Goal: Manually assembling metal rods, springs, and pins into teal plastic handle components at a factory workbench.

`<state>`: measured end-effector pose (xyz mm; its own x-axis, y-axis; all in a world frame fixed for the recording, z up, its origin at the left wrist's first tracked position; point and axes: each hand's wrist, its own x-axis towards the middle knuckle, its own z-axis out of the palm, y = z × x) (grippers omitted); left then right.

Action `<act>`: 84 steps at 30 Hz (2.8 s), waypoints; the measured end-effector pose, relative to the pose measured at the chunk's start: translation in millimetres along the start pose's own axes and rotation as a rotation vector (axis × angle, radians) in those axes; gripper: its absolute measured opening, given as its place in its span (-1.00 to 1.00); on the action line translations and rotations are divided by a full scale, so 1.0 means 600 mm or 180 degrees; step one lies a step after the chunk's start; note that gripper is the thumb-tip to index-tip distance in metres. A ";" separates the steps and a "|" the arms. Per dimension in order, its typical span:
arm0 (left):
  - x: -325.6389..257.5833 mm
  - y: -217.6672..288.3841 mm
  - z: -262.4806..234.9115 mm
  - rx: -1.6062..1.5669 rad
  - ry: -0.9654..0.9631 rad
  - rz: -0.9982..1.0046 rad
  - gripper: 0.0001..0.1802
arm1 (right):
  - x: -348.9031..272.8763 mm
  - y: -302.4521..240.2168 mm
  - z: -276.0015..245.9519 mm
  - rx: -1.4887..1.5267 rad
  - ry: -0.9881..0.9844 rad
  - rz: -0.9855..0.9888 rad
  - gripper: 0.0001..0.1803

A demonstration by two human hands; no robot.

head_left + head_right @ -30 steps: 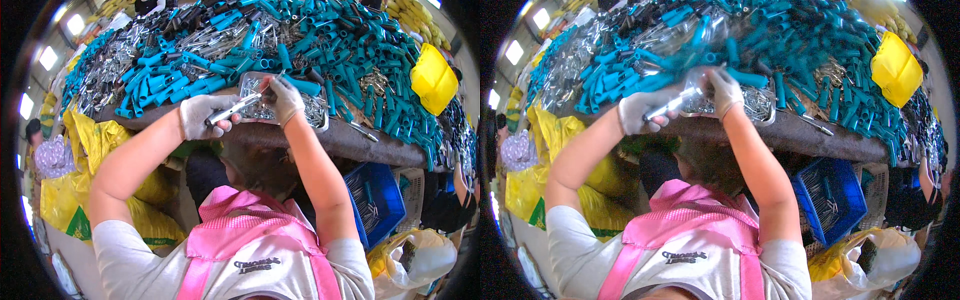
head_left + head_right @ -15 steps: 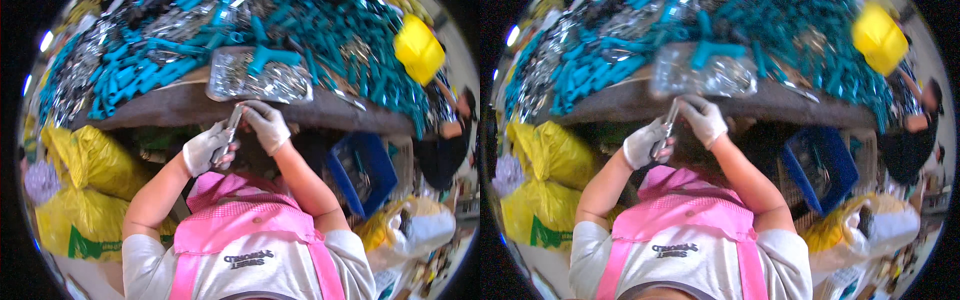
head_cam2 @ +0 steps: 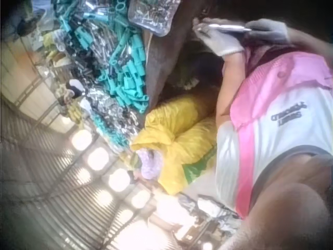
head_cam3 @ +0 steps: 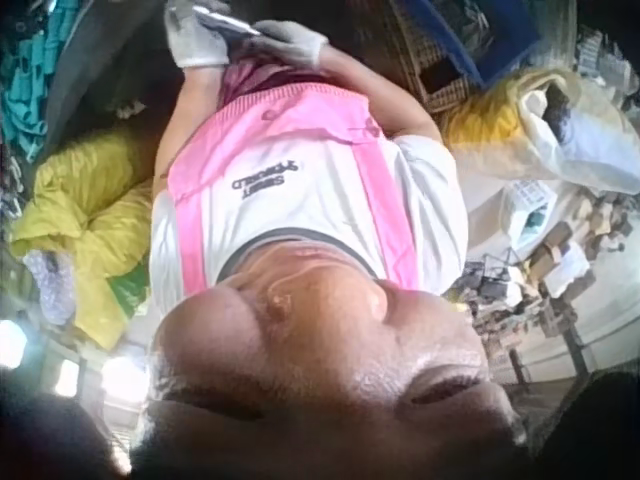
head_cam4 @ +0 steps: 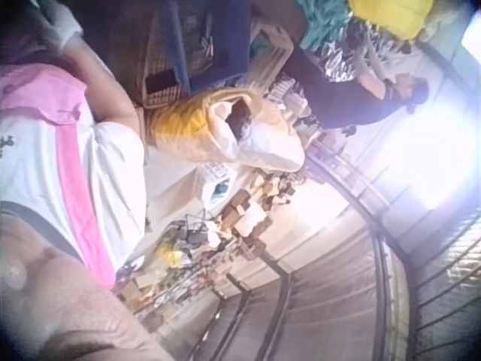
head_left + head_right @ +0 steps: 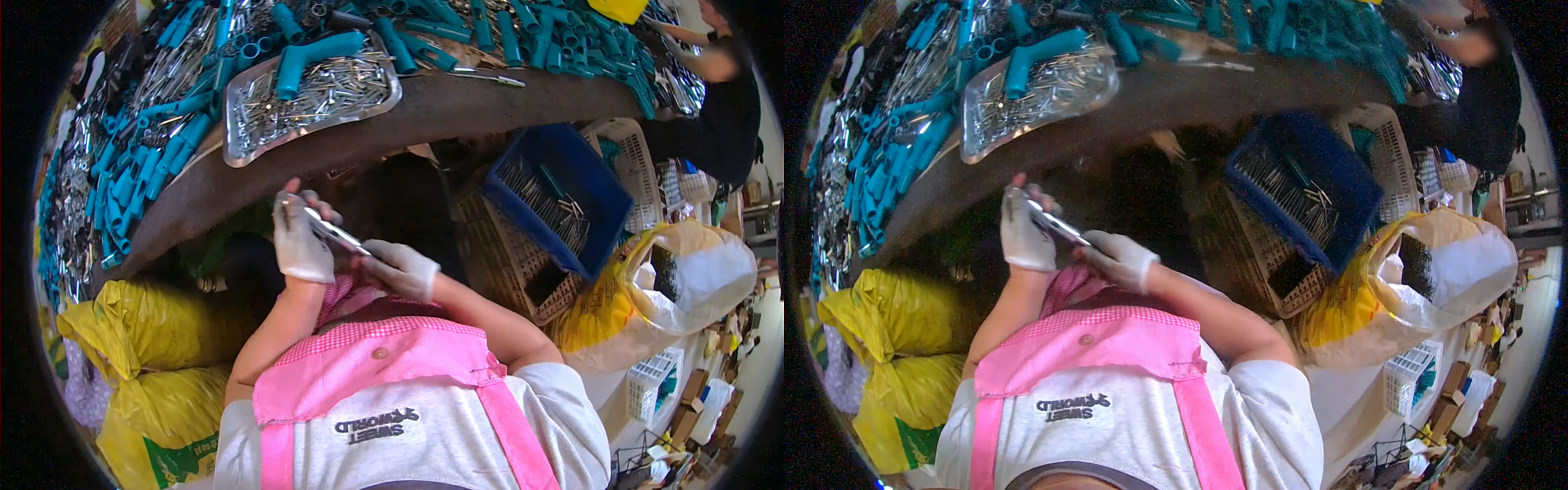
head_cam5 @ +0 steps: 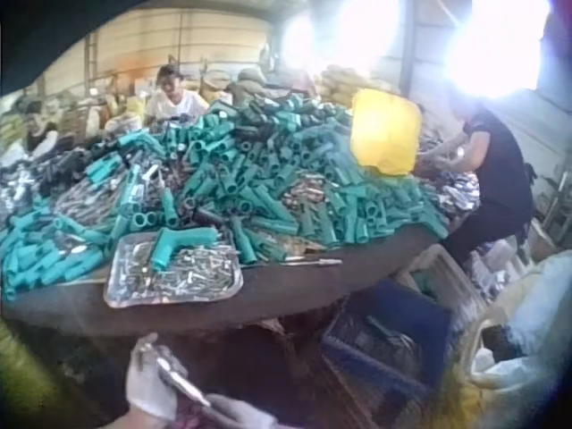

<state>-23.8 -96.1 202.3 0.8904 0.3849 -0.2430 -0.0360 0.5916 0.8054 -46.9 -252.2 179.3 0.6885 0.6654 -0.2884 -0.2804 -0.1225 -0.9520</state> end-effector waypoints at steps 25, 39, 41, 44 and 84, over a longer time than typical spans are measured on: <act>0.024 0.028 -0.097 -0.0379 -0.0274 -0.1119 -0.77 | 0.037 -0.008 -0.237 -0.3602 0.0572 0.0545 -0.47; 0.227 0.228 -0.177 0.4097 0.0777 0.3339 -0.69 | 0.363 -0.414 -0.001 -0.4302 0.0053 -0.2359 -0.76; 0.225 0.229 -0.182 0.3936 0.0730 0.3430 -0.67 | 0.477 -0.438 0.021 -0.4690 0.0417 -0.2641 -0.76; 0.227 0.225 -0.186 0.3941 0.0560 0.3320 -0.62 | 0.643 -0.455 0.044 -0.5560 0.0627 -0.2126 -0.76; 0.019 0.091 -0.061 -0.0529 -0.0026 0.0281 -0.77 | 0.125 -0.072 0.096 -0.1139 0.0773 -0.0669 -0.65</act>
<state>-32.2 -33.9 223.7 0.8840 0.4352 -0.1705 -0.1879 0.6650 0.7229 -21.9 -154.8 204.7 0.8538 0.5170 -0.0608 0.1002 -0.2777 -0.9554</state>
